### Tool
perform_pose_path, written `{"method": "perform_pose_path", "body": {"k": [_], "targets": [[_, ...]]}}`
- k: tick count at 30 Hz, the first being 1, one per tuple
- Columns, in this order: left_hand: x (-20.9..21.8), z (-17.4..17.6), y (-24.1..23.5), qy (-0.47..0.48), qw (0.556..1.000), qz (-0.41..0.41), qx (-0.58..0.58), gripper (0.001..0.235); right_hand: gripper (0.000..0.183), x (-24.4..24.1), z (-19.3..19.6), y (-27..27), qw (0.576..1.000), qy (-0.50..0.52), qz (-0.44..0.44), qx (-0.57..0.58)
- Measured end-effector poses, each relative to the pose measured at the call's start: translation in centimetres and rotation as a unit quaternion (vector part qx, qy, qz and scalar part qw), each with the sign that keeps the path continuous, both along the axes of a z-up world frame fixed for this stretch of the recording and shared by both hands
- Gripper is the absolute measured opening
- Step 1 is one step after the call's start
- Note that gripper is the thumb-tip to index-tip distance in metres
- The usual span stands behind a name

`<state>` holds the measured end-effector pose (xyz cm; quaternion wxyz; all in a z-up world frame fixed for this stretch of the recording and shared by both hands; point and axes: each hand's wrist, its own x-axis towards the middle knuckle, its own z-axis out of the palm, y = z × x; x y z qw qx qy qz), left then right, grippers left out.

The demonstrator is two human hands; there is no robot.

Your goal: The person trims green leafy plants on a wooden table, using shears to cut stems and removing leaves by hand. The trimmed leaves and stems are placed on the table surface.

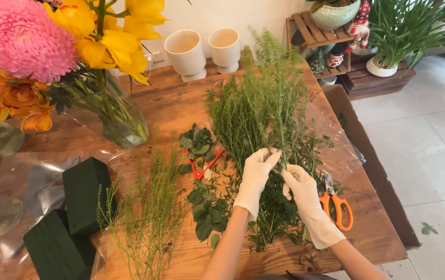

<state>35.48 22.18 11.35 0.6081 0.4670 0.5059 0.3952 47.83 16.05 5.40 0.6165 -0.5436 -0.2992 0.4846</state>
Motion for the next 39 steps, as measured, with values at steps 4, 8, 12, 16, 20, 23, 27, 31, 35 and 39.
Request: {"method": "perform_pose_path", "body": {"k": [4, 8, 12, 16, 20, 23, 27, 31, 35, 39], "targets": [[0.0, -1.3, 0.1, -0.022, 1.0, 0.021, -0.003, 0.019, 0.018, -0.3, 2.3, -0.9, 1.0, 0.003, 0.012, -0.007], [-1.7, 2.5, -0.2, -0.085, 0.996, 0.006, 0.014, 0.015, 0.019, 0.8, -1.0, -1.7, 0.999, 0.003, 0.047, -0.024], [-3.4, 5.1, 0.9, -0.04, 0.999, -0.016, -0.016, 0.011, 0.042, 2.2, 0.1, -3.2, 0.979, 0.003, 0.184, -0.082], [-4.5, 7.5, 1.3, -0.062, 0.994, 0.01, -0.094, 0.031, 0.038, 4.2, -5.1, -3.4, 0.975, 0.015, 0.202, -0.087], [-6.0, 4.5, 1.9, -0.054, 0.993, 0.067, -0.082, 0.012, 0.029, 3.1, -0.1, -4.4, 0.949, -0.056, 0.218, -0.222], [-5.9, 2.7, 2.0, -0.013, 0.994, 0.067, -0.084, 0.015, 0.044, 1.2, 3.2, -4.6, 0.942, -0.148, 0.136, -0.268], [-5.3, -0.9, 2.2, -0.079, 0.995, 0.068, -0.009, 0.016, 0.023, -0.6, 2.2, -2.3, 0.964, -0.26, 0.046, 0.041], [-4.4, 0.7, 1.7, -0.088, 0.993, 0.076, -0.001, 0.016, 0.072, -3.9, 6.1, 0.9, 0.941, -0.248, 0.204, -0.107], [-3.9, -1.2, 2.3, 0.03, 0.993, 0.084, -0.074, 0.02, 0.031, -4.4, -0.5, 4.6, 0.954, -0.231, 0.159, -0.103], [-3.7, -6.7, 3.9, 0.107, 0.981, 0.119, -0.111, 0.026, 0.026, -4.7, -1.6, 5.1, 0.94, -0.287, 0.167, -0.08]]}}
